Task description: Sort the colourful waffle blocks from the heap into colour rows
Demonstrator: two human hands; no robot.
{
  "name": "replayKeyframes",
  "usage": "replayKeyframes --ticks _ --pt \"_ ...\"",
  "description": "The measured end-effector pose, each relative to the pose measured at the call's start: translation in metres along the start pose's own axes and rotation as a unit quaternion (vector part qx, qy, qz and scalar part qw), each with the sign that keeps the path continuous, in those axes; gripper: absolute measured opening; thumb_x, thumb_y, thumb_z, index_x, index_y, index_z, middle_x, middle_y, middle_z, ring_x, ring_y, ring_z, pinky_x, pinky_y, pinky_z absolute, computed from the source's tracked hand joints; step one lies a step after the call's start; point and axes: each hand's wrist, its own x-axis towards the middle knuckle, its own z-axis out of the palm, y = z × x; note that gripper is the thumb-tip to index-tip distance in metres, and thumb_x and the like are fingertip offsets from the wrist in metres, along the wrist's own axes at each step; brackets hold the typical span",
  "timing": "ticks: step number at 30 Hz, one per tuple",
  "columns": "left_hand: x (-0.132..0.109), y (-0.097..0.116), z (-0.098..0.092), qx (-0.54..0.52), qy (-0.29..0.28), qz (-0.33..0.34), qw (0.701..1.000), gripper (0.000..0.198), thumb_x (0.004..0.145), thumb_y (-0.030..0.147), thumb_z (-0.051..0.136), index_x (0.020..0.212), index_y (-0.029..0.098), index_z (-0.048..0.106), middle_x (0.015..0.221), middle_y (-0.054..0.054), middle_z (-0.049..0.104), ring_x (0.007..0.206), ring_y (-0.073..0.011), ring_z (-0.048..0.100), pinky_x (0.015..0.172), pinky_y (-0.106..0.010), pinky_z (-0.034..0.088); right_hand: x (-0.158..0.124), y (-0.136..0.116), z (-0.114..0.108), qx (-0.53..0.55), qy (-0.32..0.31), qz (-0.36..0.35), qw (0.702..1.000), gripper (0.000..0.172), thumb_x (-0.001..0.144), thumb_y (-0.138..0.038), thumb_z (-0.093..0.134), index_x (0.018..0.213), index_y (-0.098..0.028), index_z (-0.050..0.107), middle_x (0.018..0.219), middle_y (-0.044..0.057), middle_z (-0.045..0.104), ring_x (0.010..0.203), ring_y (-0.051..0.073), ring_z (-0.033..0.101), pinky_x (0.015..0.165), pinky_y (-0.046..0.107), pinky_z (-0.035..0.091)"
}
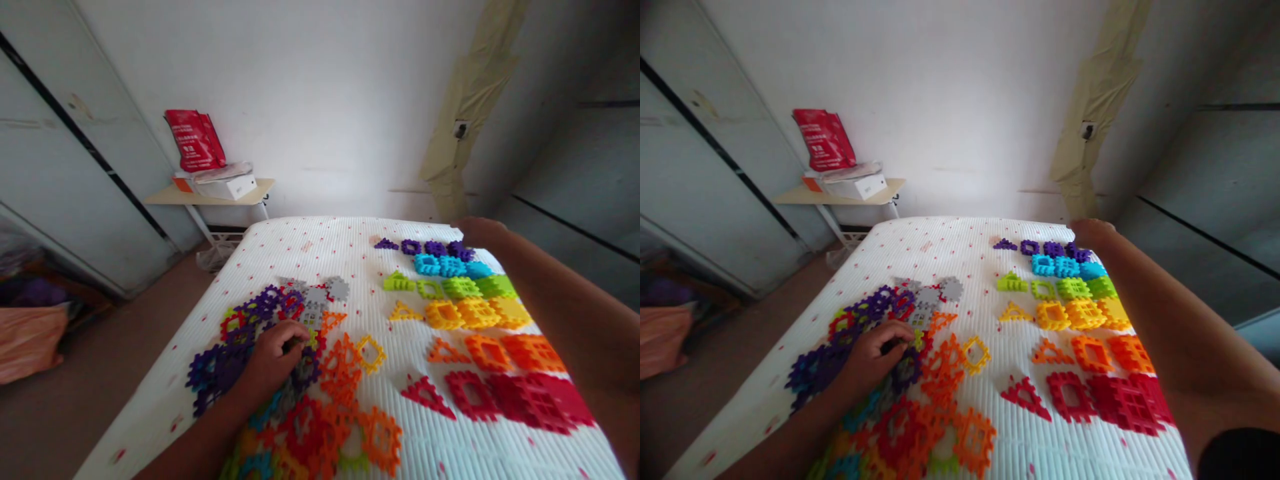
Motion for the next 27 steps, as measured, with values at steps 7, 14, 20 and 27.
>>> replayKeyframes --ticks 7,14,20,27 --pt "-0.001 -0.003 0.003 0.041 0.005 0.003 0.999 0.02 0.067 0.011 0.046 0.075 0.019 0.063 0.075 -0.001 0.065 0.072 -0.0151 0.059 0.07 -0.026 0.045 -0.135 -0.121 -0.053 0.207 -0.025 -0.255 0.944 0.014 0.079 -0.019 0.054 0.091 -0.02 0.063 0.082 0.002 0.067 0.068 0.011 0.058 0.061 0.02 0.037" --pt "0.0 -0.004 0.005 0.068 -0.013 0.046 0.997 0.021 0.067 0.009 0.045 0.077 0.018 0.061 0.081 -0.003 0.065 0.079 -0.0162 0.059 0.074 -0.028 0.045 -0.249 -0.234 -0.054 0.244 -0.082 -0.276 0.926 0.022 0.08 -0.029 0.048 0.098 -0.02 0.056 0.078 0.004 0.068 0.068 0.018 0.063 0.054 0.023 0.035" --pt "0.001 -0.006 0.005 0.069 -0.021 0.053 0.996 0.022 0.066 0.009 0.044 0.076 0.018 0.061 0.08 -0.003 0.065 0.079 -0.0166 0.059 0.074 -0.028 0.044 -0.253 -0.26 -0.034 0.211 -0.074 -0.204 0.953 0.025 0.077 -0.03 0.051 0.099 -0.019 0.052 0.079 0.006 0.068 0.069 0.021 0.065 0.053 0.024 0.034" --pt "0.003 -0.006 0.005 0.085 -0.033 0.05 0.995 0.022 0.066 0.008 0.044 0.076 0.017 0.061 0.078 -0.004 0.065 0.077 -0.0165 0.06 0.072 -0.027 0.044 -0.25 -0.264 -0.016 0.311 -0.067 -0.146 0.937 0.023 0.069 -0.025 0.057 0.092 -0.022 0.053 0.074 0.0 0.066 0.066 0.016 0.061 0.052 0.022 0.03"
